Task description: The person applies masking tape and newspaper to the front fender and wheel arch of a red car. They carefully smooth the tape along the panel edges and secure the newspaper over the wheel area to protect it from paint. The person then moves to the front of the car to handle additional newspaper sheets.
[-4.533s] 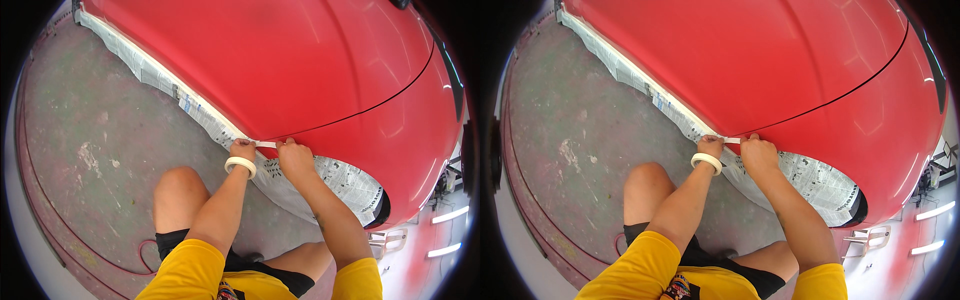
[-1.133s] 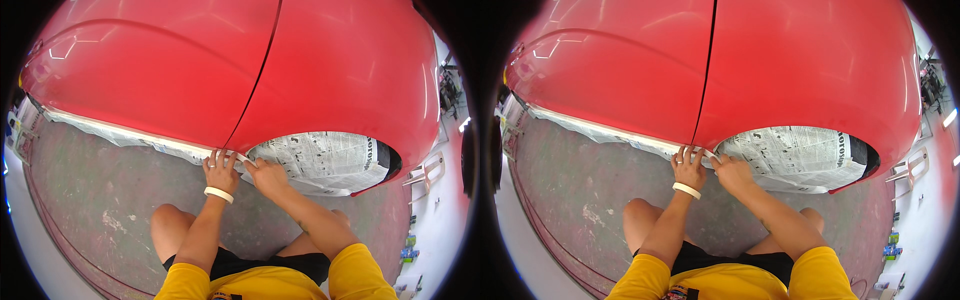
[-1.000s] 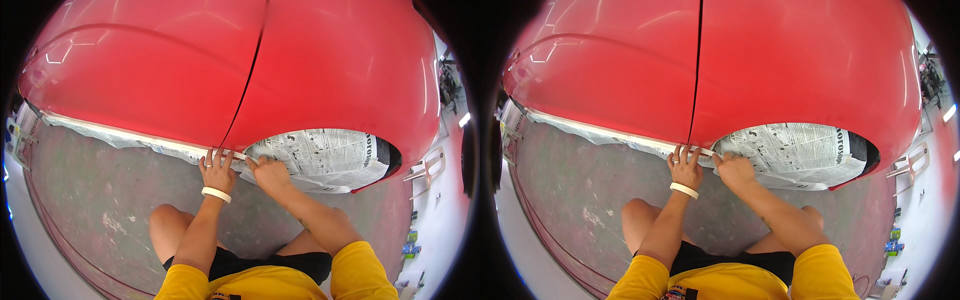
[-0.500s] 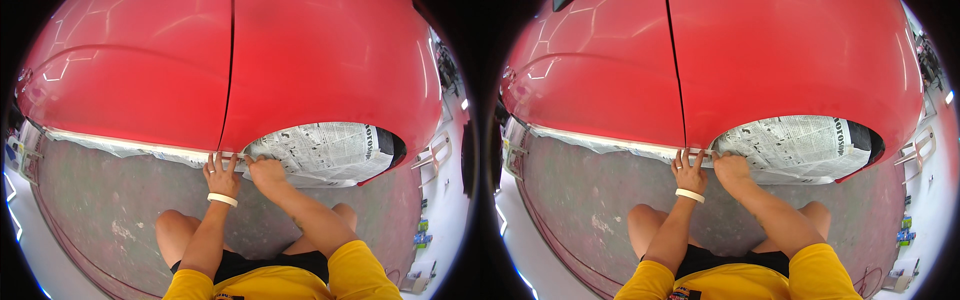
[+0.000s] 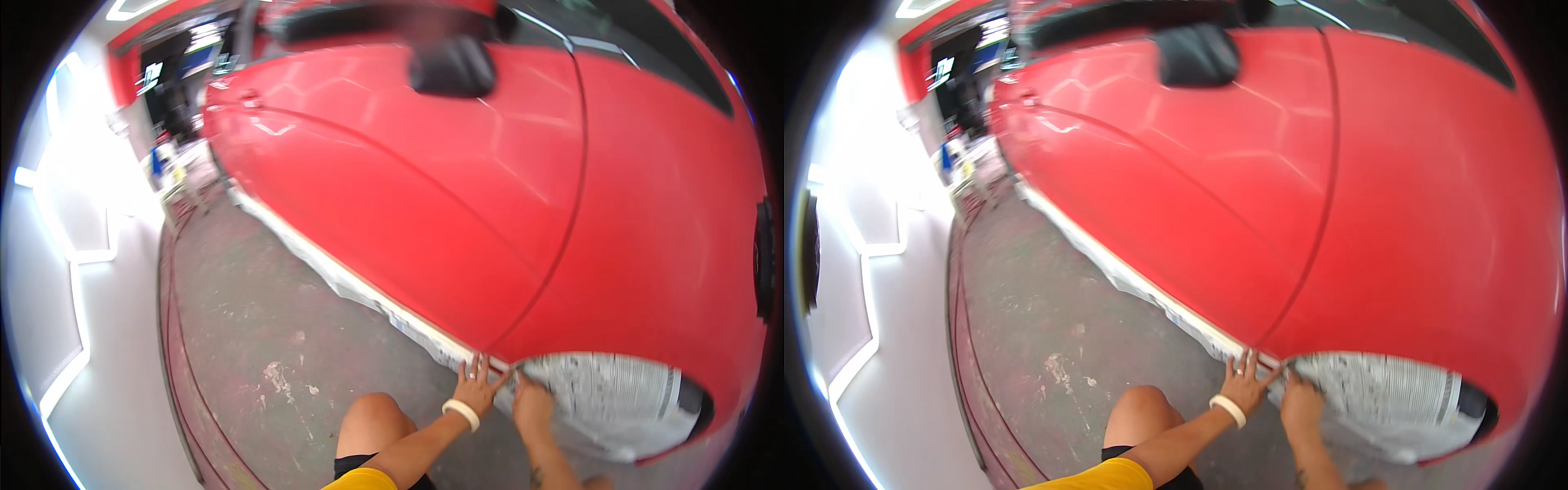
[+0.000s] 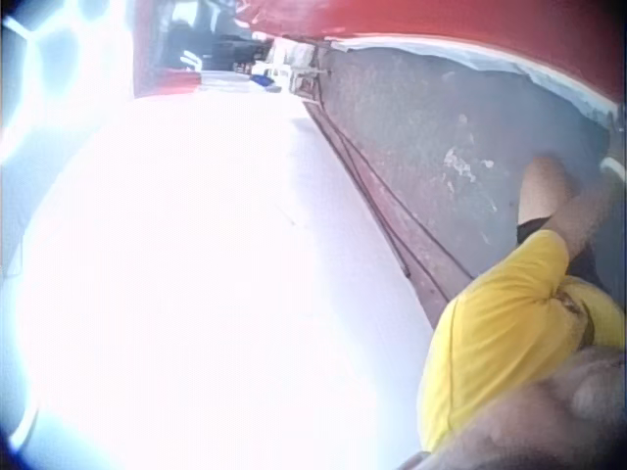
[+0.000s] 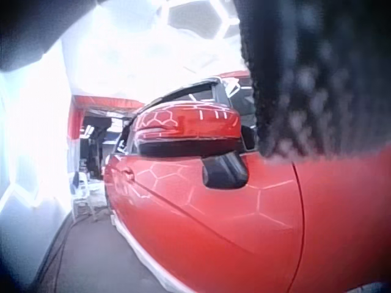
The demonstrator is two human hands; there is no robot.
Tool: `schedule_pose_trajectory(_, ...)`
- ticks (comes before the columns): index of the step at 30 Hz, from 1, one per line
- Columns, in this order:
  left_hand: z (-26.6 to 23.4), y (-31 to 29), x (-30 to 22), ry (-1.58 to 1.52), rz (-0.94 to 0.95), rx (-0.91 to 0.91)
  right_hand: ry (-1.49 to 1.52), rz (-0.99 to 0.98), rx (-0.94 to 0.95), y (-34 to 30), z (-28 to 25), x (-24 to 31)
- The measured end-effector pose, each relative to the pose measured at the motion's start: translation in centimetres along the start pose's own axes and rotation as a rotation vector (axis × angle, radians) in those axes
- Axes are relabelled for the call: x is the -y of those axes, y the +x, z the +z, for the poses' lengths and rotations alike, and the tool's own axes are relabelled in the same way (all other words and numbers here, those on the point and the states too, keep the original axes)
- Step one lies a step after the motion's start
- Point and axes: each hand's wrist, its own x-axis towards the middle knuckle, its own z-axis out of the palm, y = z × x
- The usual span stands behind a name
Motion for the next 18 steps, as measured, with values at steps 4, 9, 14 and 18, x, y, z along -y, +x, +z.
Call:
schedule_pose_trajectory(4, -0.3, -2.0, 0.7, 0.150, 0.029, 0.125, -0.010, 0.038, 0.109, -2.2, 3.3, 1.1)
schedule_pose_trajectory(9, -1.0, -0.8, 0.8, 0.288, 0.101, 0.166, 0.147, 0.046, 0.101, -2.5, 3.9, 1.1)
schedule_pose_trajectory(14, -1.7, 0.0, 0.9, 0.421, 0.177, 0.232, 0.378, 0.103, -0.005, -2.2, 4.1, 2.5)
schedule_pose_trajectory(18, 0.6, 0.6, 0.2, 0.451, 0.166, 0.232, 0.613, 0.192, -0.118, -5.5, 12.9, 0.6)
